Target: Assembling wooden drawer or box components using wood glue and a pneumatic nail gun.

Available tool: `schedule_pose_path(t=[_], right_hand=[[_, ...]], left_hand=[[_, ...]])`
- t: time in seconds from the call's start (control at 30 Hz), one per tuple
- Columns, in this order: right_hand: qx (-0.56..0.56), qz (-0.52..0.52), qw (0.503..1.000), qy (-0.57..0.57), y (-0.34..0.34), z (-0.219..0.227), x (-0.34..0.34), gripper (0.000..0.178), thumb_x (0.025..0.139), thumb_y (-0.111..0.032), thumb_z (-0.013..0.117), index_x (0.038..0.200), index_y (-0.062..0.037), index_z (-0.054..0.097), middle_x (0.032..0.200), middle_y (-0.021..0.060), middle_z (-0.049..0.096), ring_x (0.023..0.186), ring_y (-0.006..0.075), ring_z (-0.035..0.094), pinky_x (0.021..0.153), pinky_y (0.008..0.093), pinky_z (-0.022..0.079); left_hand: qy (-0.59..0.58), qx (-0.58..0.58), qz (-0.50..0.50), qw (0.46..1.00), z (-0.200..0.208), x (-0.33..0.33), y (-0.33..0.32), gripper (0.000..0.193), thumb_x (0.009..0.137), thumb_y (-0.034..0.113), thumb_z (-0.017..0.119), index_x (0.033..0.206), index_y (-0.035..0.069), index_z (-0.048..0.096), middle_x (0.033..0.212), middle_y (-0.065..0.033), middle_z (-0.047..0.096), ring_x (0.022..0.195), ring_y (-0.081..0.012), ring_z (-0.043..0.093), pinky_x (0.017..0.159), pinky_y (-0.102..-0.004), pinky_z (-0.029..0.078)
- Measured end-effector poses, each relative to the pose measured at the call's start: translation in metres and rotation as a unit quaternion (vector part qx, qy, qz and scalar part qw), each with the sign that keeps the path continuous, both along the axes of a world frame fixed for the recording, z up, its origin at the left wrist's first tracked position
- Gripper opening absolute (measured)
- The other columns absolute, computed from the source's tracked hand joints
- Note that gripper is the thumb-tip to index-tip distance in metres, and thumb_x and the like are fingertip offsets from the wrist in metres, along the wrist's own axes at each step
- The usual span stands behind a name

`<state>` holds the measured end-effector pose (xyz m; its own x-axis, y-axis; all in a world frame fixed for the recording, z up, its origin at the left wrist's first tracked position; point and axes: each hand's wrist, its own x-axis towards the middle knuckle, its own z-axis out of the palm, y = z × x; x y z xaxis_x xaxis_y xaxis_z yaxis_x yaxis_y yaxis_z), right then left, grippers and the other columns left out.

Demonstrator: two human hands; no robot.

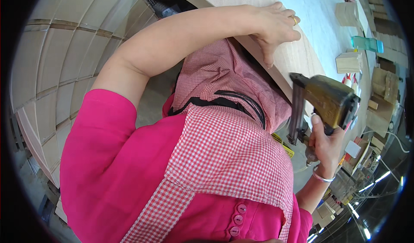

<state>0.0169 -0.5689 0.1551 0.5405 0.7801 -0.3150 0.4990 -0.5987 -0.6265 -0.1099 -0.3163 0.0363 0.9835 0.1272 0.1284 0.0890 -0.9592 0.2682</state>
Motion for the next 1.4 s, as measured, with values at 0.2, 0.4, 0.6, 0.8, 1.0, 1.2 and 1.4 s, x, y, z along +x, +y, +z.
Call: schedule_pose_path(t=[0.2,0.4,0.6,0.8,1.0,1.2,1.4], right_hand=[[0.073,-0.145,0.986,-0.041,-0.052,0.003,0.049,0.026,0.093,-0.028,0.069,0.093,-0.0032,0.060,0.056,-0.0028,0.050,0.040,0.0055,0.042,0.037,0.0229,0.031],[0.076,-0.184,0.978,-0.062,-0.092,-0.001,0.079,0.030,0.093,-0.028,0.069,0.096,0.0001,0.061,0.054,-0.0017,0.049,0.038,0.0070,0.043,0.036,0.0237,0.031],[0.101,-0.213,0.968,-0.090,-0.103,-0.020,0.106,0.028,0.093,-0.031,0.068,0.091,-0.0045,0.059,0.054,-0.0021,0.049,0.041,0.0052,0.044,0.038,0.0219,0.033],[0.125,-0.104,0.916,-0.366,-0.150,-0.091,0.196,0.038,0.089,-0.027,0.069,0.113,0.0006,0.060,0.074,0.0131,0.066,0.062,0.0269,0.065,0.057,0.0388,0.050],[-0.099,-0.210,0.899,-0.372,-0.140,-0.126,0.206,0.056,0.082,-0.025,0.071,0.131,-0.0040,0.054,0.102,0.0258,0.068,0.095,0.0410,0.067,0.081,0.0491,0.051],[-0.092,-0.243,0.882,-0.393,-0.148,-0.156,0.218,0.060,0.079,-0.027,0.075,0.132,-0.0083,0.054,0.090,0.0250,0.068,0.084,0.0447,0.066,0.073,0.0519,0.052],[-0.078,-0.206,0.901,-0.374,-0.131,-0.127,0.206,0.059,0.081,-0.026,0.075,0.132,-0.0042,0.054,0.117,0.0250,0.063,0.108,0.0403,0.060,0.090,0.0458,0.048]], left_hand=[[0.033,0.014,-0.020,0.999,0.005,0.000,0.005,0.075,0.050,0.041,0.086,0.109,0.003,0.061,0.144,-0.0287,0.039,0.135,-0.0414,0.037,0.109,-0.0544,0.032],[0.104,-0.027,-0.041,0.993,0.020,0.013,0.018,0.073,0.050,0.046,0.086,0.102,0.003,0.058,0.129,-0.0245,0.049,0.126,-0.0389,0.044,0.102,-0.0534,0.036],[0.259,-0.170,-0.052,0.949,0.039,0.051,0.053,0.075,0.054,0.050,0.085,0.103,0.004,0.052,0.114,-0.0206,0.053,0.114,-0.0353,0.051,0.093,-0.0441,0.042],[0.327,-0.249,-0.055,0.910,0.050,0.079,0.081,0.084,0.061,0.054,0.084,0.118,0.004,0.048,0.121,-0.0208,0.052,0.116,-0.0328,0.051,0.093,-0.0401,0.042],[0.348,-0.335,-0.046,0.875,0.032,0.099,0.112,0.098,0.067,0.053,0.082,0.145,0.013,0.038,0.138,-0.0234,0.045,0.127,-0.0355,0.044,0.106,-0.0442,0.035],[0.392,-0.389,-0.068,0.831,0.033,0.114,0.130,0.085,0.073,0.054,0.077,0.142,0.014,0.046,0.136,-0.0171,0.051,0.123,-0.0280,0.049,0.100,-0.0405,0.039],[0.352,-0.427,-0.011,0.833,0.067,0.114,0.131,0.067,0.077,0.058,0.073,0.122,0.008,0.066,0.113,-0.0123,0.067,0.103,-0.0189,0.062,0.087,-0.0334,0.048]])
